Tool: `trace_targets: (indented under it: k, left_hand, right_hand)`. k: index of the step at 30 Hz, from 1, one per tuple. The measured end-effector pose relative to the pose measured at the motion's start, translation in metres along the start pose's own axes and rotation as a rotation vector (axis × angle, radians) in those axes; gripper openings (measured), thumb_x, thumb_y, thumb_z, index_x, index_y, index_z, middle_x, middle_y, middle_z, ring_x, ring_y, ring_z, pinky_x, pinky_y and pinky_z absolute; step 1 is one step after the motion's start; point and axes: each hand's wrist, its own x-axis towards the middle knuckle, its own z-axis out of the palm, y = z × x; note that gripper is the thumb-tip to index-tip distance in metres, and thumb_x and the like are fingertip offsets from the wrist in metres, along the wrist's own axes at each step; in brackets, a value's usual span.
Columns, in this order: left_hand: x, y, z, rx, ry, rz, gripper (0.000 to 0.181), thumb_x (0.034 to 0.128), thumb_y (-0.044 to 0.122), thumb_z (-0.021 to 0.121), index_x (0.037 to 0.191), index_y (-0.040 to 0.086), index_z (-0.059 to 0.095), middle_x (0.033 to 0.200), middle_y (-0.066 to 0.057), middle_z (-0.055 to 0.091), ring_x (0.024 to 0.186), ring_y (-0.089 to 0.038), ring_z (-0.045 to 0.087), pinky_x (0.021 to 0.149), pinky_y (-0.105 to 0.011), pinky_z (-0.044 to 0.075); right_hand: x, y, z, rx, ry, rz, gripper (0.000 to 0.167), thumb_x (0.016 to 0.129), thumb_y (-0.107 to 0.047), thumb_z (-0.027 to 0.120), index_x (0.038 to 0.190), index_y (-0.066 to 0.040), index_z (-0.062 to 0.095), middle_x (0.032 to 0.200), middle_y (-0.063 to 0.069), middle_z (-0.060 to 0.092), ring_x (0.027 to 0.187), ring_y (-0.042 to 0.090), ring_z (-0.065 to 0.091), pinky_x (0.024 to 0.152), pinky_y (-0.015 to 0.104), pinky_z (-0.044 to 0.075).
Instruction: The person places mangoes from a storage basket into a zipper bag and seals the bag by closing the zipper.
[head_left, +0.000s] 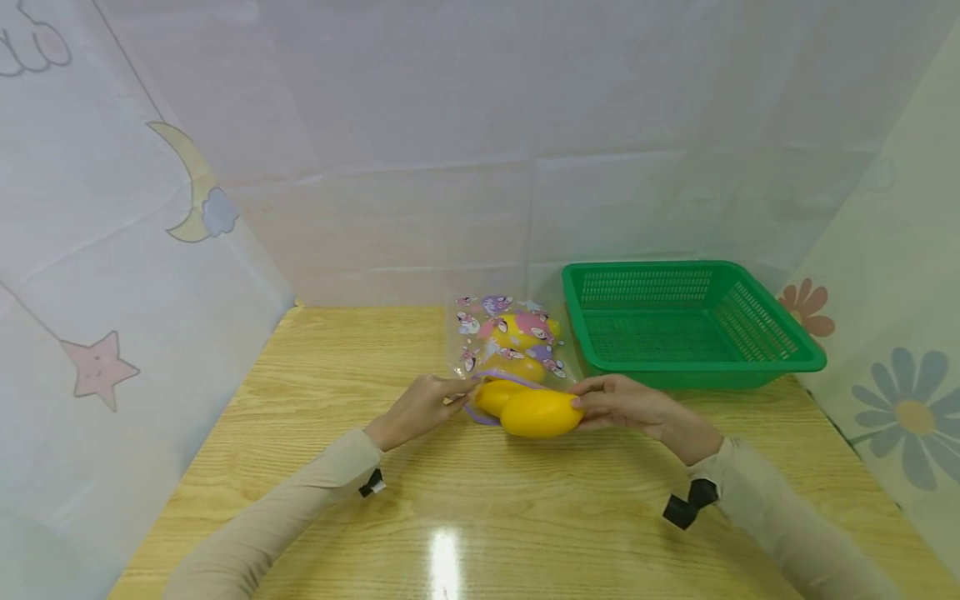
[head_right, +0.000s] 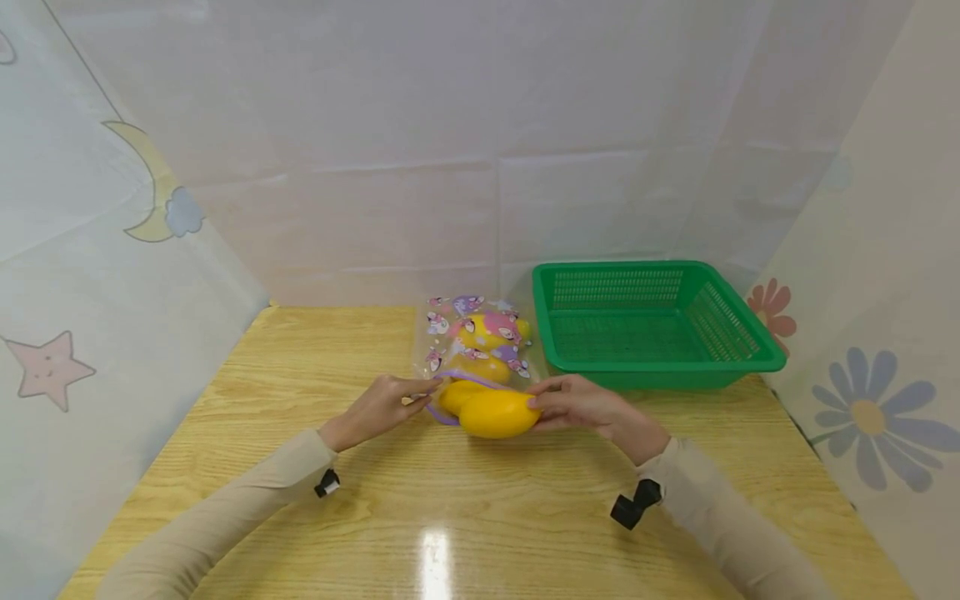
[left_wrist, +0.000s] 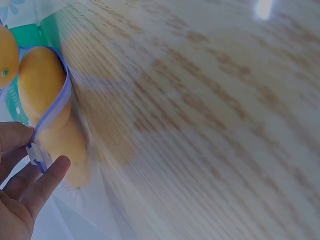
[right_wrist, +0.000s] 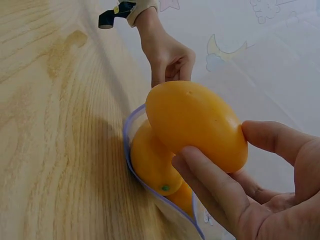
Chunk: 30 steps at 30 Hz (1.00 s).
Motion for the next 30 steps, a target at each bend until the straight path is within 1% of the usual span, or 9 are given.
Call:
trace_targets:
  k: [6, 10, 13, 16, 21, 25, 30]
  left_hand:
    - [0.000, -0.001, 0.000, 0.001, -0.001, -0.010, 0.040, 0.0862, -0.009, 0.071, 0.125, -0.005, 0.064, 0.111, -0.017, 0.071, 0.086, -0.021, 0.073, 0.069, -0.013, 0.055]
    - [0.001, -0.002, 0.000, 0.002, -0.001, -0.016, 0.039, 0.0867, -0.007, 0.071, 0.125, -0.004, 0.065, 0.110, -0.016, 0.071, 0.085, -0.020, 0.073, 0.069, -0.013, 0.055]
    - [0.001, -0.002, -0.001, 0.005, -0.001, -0.017, 0.039, 0.0871, -0.007, 0.071, 0.125, -0.004, 0.065, 0.110, -0.016, 0.071, 0.085, -0.020, 0.073, 0.068, -0.013, 0.055]
    - [0.000, -0.002, -0.001, 0.005, -0.004, -0.018, 0.038, 0.0875, -0.007, 0.071, 0.125, -0.004, 0.065, 0.111, -0.017, 0.071, 0.086, -0.020, 0.073, 0.069, -0.013, 0.055]
    - [0.000, -0.002, -0.001, 0.006, -0.015, -0.025, 0.038, 0.0877, -0.006, 0.071, 0.125, -0.003, 0.066, 0.110, -0.016, 0.071, 0.086, -0.019, 0.073, 0.070, -0.012, 0.054]
    - [0.000, -0.002, -0.001, 0.007, -0.014, -0.025, 0.037, 0.0875, -0.007, 0.071, 0.124, -0.003, 0.066, 0.110, -0.015, 0.071, 0.085, -0.019, 0.073, 0.070, -0.012, 0.054]
    - [0.000, -0.001, 0.000, -0.003, -0.002, -0.016, 0.036, 0.0881, -0.008, 0.070, 0.123, -0.004, 0.066, 0.113, -0.018, 0.070, 0.086, -0.020, 0.073, 0.069, -0.013, 0.055]
  right_hand:
    - [0.001, 0.002, 0.008, -0.024, 0.038, 0.023, 0.038, 0.099, -0.005, 0.059, 0.130, 0.015, 0.051, 0.116, 0.018, 0.066, 0.104, 0.028, 0.067, 0.099, 0.054, 0.045]
    - [0.001, 0.003, 0.013, -0.014, 0.034, 0.023, 0.043, 0.098, -0.005, 0.059, 0.133, 0.018, 0.048, 0.117, 0.018, 0.065, 0.104, 0.029, 0.067, 0.099, 0.055, 0.044]
    - [0.001, 0.005, 0.015, -0.008, 0.032, 0.025, 0.042, 0.098, -0.004, 0.058, 0.132, 0.019, 0.047, 0.117, 0.018, 0.065, 0.104, 0.029, 0.067, 0.099, 0.055, 0.044]
    - [0.002, 0.007, 0.018, -0.010, 0.040, 0.030, 0.041, 0.098, -0.005, 0.059, 0.129, 0.019, 0.049, 0.116, 0.018, 0.065, 0.103, 0.028, 0.067, 0.098, 0.055, 0.045]
    - [0.004, 0.013, 0.023, -0.007, 0.056, 0.040, 0.042, 0.098, -0.006, 0.060, 0.129, 0.020, 0.049, 0.116, 0.017, 0.065, 0.104, 0.027, 0.067, 0.098, 0.054, 0.045]
    - [0.005, 0.017, 0.025, 0.008, 0.097, 0.037, 0.042, 0.098, -0.006, 0.060, 0.129, 0.020, 0.049, 0.116, 0.017, 0.066, 0.103, 0.027, 0.068, 0.097, 0.052, 0.047]
    - [0.006, 0.018, 0.029, 0.019, 0.133, 0.029, 0.039, 0.098, -0.006, 0.060, 0.127, 0.020, 0.053, 0.114, 0.017, 0.066, 0.101, 0.027, 0.068, 0.096, 0.050, 0.049]
